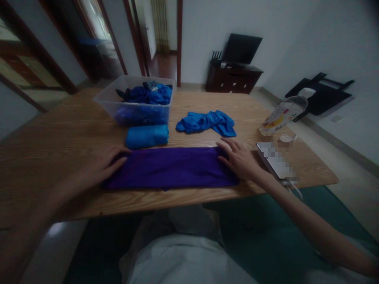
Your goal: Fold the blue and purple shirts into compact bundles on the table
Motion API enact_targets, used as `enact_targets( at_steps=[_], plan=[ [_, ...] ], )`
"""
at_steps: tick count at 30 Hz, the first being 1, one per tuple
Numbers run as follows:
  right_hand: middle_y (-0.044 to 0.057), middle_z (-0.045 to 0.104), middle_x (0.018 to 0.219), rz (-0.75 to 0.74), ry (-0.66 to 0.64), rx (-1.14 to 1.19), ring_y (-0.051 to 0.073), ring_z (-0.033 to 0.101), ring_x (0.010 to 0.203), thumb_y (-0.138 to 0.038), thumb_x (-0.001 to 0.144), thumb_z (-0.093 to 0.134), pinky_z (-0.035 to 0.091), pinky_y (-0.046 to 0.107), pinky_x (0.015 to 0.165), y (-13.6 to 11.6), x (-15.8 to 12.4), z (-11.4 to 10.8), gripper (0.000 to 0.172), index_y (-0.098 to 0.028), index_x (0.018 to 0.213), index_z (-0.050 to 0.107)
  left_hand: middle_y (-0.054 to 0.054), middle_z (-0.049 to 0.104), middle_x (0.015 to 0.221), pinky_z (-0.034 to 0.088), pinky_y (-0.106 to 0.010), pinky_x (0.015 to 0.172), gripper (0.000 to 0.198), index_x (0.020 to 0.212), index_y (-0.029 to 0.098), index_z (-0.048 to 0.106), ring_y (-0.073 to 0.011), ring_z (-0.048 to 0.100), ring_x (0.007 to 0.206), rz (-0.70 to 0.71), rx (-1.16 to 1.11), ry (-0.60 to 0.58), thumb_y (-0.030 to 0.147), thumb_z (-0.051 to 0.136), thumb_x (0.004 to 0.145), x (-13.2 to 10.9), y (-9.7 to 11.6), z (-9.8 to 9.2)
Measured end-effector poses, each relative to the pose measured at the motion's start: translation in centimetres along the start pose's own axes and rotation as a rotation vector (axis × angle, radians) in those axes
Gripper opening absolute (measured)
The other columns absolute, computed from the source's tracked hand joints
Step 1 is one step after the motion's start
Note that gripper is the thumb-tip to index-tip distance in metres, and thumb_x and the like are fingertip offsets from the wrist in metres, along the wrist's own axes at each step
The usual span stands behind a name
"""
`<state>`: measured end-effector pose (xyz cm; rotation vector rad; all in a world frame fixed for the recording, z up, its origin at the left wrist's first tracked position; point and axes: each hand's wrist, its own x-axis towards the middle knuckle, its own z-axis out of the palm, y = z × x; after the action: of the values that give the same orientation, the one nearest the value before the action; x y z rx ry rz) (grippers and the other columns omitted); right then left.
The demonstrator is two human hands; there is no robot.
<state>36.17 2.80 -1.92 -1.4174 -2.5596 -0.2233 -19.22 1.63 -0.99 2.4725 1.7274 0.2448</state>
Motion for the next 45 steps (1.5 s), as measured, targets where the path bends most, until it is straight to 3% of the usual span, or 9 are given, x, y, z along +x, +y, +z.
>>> enact_targets(
  at_steps=[4, 10, 15, 19, 22, 31, 35, 40, 45],
  plan=[
    [0.013, 0.032, 0.177, -0.08, -0.097, 0.075, 0.029, 0.026, 0.165, -0.05, 0.115, 0.032, 0.025, 0.057, 0.134, 0.2, 0.0, 3.3, 0.064, -0.025, 0.173, 0.021, -0.017, 0.04, 0.173, 0.028, -0.06, 0.132, 0.09, 0.166, 0.015, 0.038, -0.0377, 0.035, 0.161, 0.063, 0.06, -0.04, 0.078, 0.03, 0.103, 0.9, 2.5, 4.0],
    [0.009, 0.022, 0.18, -0.141, -0.091, 0.062, 0.03, 0.018, 0.167, -0.041, 0.116, 0.028, 0.024, 0.061, 0.133, 2.3, -1.0, 5.1, 0.067, -0.029, 0.176, -0.001, -0.012, 0.018, 0.181, 0.014, -0.055, 0.137, 0.093, 0.174, 0.021, 0.018, -0.0322, 0.015, 0.168, 0.084, 0.094, 0.029, 0.076, 0.041, 0.103, -2.2, 2.5, 5.7],
    [0.011, 0.018, 0.18, -0.223, 0.006, 0.05, 0.034, 0.019, 0.166, -0.043, 0.115, 0.034, 0.021, 0.065, 0.133, -0.5, 0.0, 3.4, 0.07, -0.027, 0.176, 0.003, -0.013, 0.024, 0.18, 0.015, -0.053, 0.138, 0.091, 0.174, 0.02, 0.02, -0.031, 0.02, 0.167, 0.057, 0.1, -0.013, 0.075, 0.042, 0.104, -2.5, 4.2, 3.3],
    [0.01, 0.021, 0.18, -0.255, -0.03, 0.125, 0.035, 0.021, 0.166, -0.051, 0.112, 0.044, 0.025, 0.065, 0.132, -6.0, 0.6, 2.5, 0.074, -0.03, 0.176, 0.013, -0.009, 0.03, 0.178, 0.017, -0.051, 0.138, 0.074, 0.172, 0.022, 0.027, -0.0275, 0.022, 0.167, 0.135, 0.061, 0.003, 0.063, 0.034, 0.111, -0.5, 9.0, 2.5],
    [0.014, 0.025, 0.178, -0.238, -0.045, 0.162, 0.039, 0.025, 0.165, -0.061, 0.107, 0.053, 0.026, 0.07, 0.129, -8.3, 0.8, 2.7, 0.082, -0.029, 0.175, 0.019, -0.01, 0.027, 0.179, 0.015, -0.056, 0.137, 0.086, 0.172, 0.027, 0.029, -0.0301, 0.019, 0.168, 0.237, 0.006, -0.039, 0.075, 0.047, 0.102, 0.9, 12.1, 3.6],
    [0.012, 0.022, 0.18, -0.132, -0.07, 0.124, 0.038, 0.024, 0.165, -0.064, 0.106, 0.052, 0.022, 0.068, 0.131, -2.3, -0.7, 3.8, 0.085, -0.029, 0.175, 0.017, -0.013, 0.018, 0.181, 0.014, -0.058, 0.136, 0.109, 0.173, 0.026, 0.024, -0.0349, 0.017, 0.168, 0.197, -0.015, -0.058, 0.084, 0.062, 0.089, -0.6, 11.1, 5.2],
    [0.014, 0.021, 0.18, -0.119, 0.001, 0.086, 0.04, 0.019, 0.166, -0.057, 0.11, 0.049, 0.018, 0.072, 0.131, -2.9, -2.1, 2.4, 0.079, -0.027, 0.175, 0.017, -0.016, 0.016, 0.181, 0.017, -0.063, 0.134, 0.105, 0.173, 0.026, 0.023, -0.0404, 0.014, 0.168, 0.197, 0.038, -0.032, 0.081, 0.061, 0.091, -2.1, 12.0, 5.4],
    [0.014, 0.031, 0.176, -0.382, -0.051, 0.136, 0.036, 0.033, 0.162, -0.055, 0.106, 0.059, 0.033, 0.063, 0.13, -8.0, -2.8, 0.4, 0.08, -0.024, 0.172, 0.028, -0.015, 0.05, 0.165, 0.037, -0.055, 0.121, 0.056, 0.156, 0.024, 0.053, -0.0363, 0.048, 0.15, 0.294, 0.16, 0.038, 0.048, 0.06, 0.106, -2.8, 15.0, 4.6],
    [0.017, 0.063, 0.152, -0.457, 0.021, 0.08, 0.035, 0.06, 0.14, -0.028, 0.109, 0.056, 0.045, 0.06, 0.121, -9.5, -1.8, 0.8, 0.042, -0.016, 0.148, 0.06, -0.011, 0.074, 0.122, 0.047, -0.044, 0.093, 0.028, 0.128, 0.02, 0.069, -0.0284, 0.069, 0.109, 0.357, 0.273, 0.014, 0.015, 0.055, 0.104, -2.1, 13.4, 2.9]
  ],
)
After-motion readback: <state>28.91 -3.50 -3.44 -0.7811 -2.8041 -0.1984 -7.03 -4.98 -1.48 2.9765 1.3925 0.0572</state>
